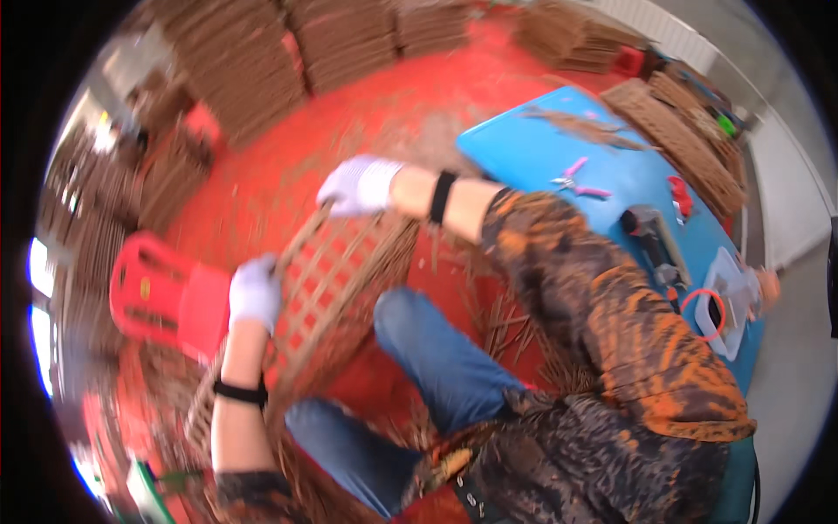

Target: Assembling and stapling components of a woven bamboo or wicker structure.

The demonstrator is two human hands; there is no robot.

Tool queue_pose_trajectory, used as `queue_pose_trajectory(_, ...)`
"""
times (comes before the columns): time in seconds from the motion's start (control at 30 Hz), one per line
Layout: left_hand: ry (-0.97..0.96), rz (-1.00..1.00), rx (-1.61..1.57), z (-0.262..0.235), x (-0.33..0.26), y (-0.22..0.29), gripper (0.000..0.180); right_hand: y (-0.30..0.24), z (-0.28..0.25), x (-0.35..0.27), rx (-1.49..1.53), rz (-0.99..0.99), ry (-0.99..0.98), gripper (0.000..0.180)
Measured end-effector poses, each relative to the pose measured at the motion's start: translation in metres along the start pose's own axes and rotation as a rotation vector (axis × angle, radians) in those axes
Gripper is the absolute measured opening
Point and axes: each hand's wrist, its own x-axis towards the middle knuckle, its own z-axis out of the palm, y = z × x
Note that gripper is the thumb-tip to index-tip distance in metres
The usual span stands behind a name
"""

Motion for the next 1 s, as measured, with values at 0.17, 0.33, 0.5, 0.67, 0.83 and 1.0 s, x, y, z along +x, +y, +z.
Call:
queue_pose_trajectory(0.17,-0.046,-0.173,-0.002,-0.007,0.002,0.002,0.023,-0.009,-0.010,0.004,0.014,0.113,-0.090,0.032)
queue_pose_trajectory(0.33,-0.142,-0.249,-0.124,-0.012,0.001,-0.001,0.033,-0.005,-0.010,0.004,0.169,0.093,-0.031,0.028)
queue_pose_trajectory(0.5,-0.126,-0.236,-0.109,-0.009,-0.006,0.003,0.034,0.010,-0.022,-0.003,0.397,0.062,-0.110,0.031)
queue_pose_trajectory(0.67,-0.068,-0.279,-0.156,-0.005,-0.006,0.002,0.035,0.060,-0.029,-0.024,0.326,0.081,-0.034,0.038)
queue_pose_trajectory(0.83,-0.094,-0.266,-0.121,0.000,-0.004,0.001,0.034,0.057,-0.011,-0.029,0.110,0.036,0.060,0.033)
queue_pose_trajectory(1.0,-0.083,-0.315,-0.208,-0.001,-0.004,-0.001,0.035,0.058,-0.006,-0.022,0.096,0.042,0.149,0.024)
